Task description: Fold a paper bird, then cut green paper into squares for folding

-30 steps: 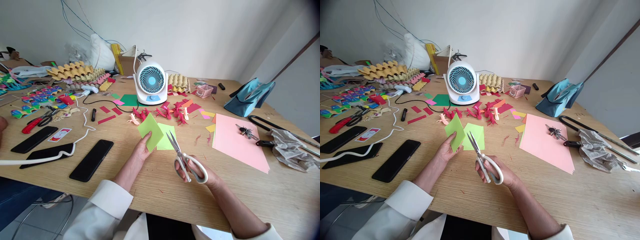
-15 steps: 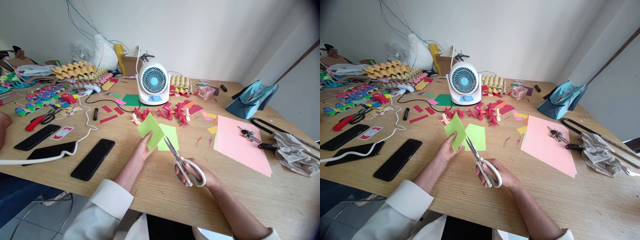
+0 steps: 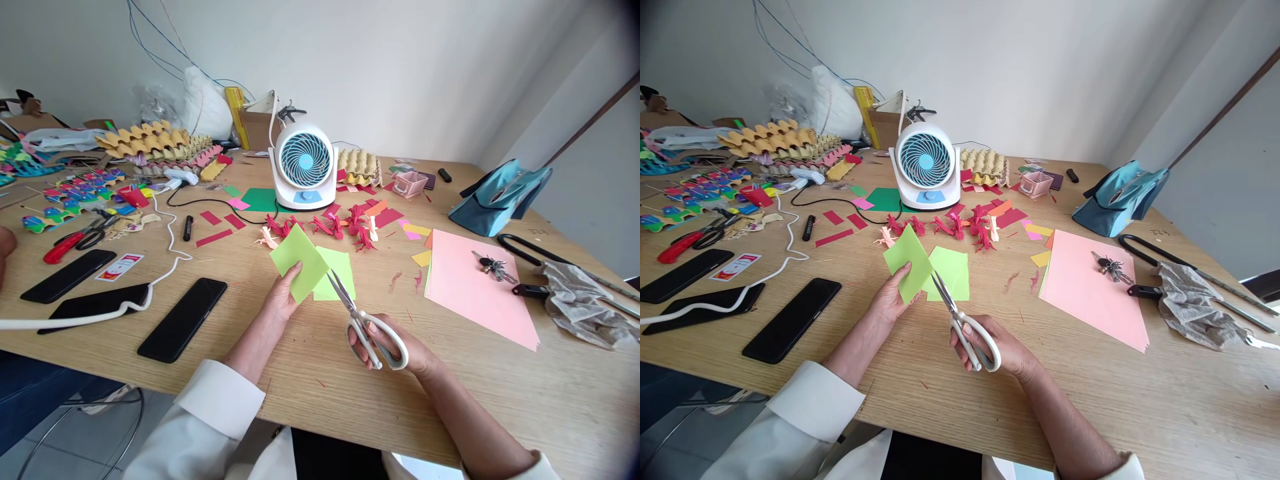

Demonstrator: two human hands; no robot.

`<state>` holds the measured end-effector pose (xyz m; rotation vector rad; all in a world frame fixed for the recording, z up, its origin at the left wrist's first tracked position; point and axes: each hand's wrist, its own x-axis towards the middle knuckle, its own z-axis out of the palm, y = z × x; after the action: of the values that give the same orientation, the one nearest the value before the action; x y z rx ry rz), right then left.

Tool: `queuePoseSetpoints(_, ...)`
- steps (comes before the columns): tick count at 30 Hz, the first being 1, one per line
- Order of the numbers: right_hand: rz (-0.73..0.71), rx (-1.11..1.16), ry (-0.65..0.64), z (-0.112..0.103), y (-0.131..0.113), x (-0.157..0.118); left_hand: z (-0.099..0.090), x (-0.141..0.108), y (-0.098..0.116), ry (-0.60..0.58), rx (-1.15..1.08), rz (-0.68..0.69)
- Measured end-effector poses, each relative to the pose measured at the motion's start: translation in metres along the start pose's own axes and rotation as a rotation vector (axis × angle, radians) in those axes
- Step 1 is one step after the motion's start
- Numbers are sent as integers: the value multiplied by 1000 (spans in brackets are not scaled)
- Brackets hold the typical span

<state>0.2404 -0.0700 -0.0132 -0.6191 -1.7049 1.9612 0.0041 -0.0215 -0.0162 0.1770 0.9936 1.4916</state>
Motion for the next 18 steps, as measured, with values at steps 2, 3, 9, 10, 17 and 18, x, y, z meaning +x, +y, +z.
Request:
queuePoseSetpoints(2,-6,-6,0,-1,0,0,0,1,0,8,-15,6)
queuePoseSetpoints(3,-7,-7,1,-1,0,0,0,1,0,7,-28,10)
queuePoseSetpoints(9,0,-4,9,0,-2,0,1,0,0,0,-43,-5)
queuePoseSetpoints(10,2,0,10,0,-1,0,0,0,0,1,-40,-5)
queuePoseSetpoints(17,16,14,11,-1,1,0,-4,5,-3,-27,-24,24)
queuePoseSetpoints(18,16,15,13,-2,1,0,-5,6,-3,-33,-18,23)
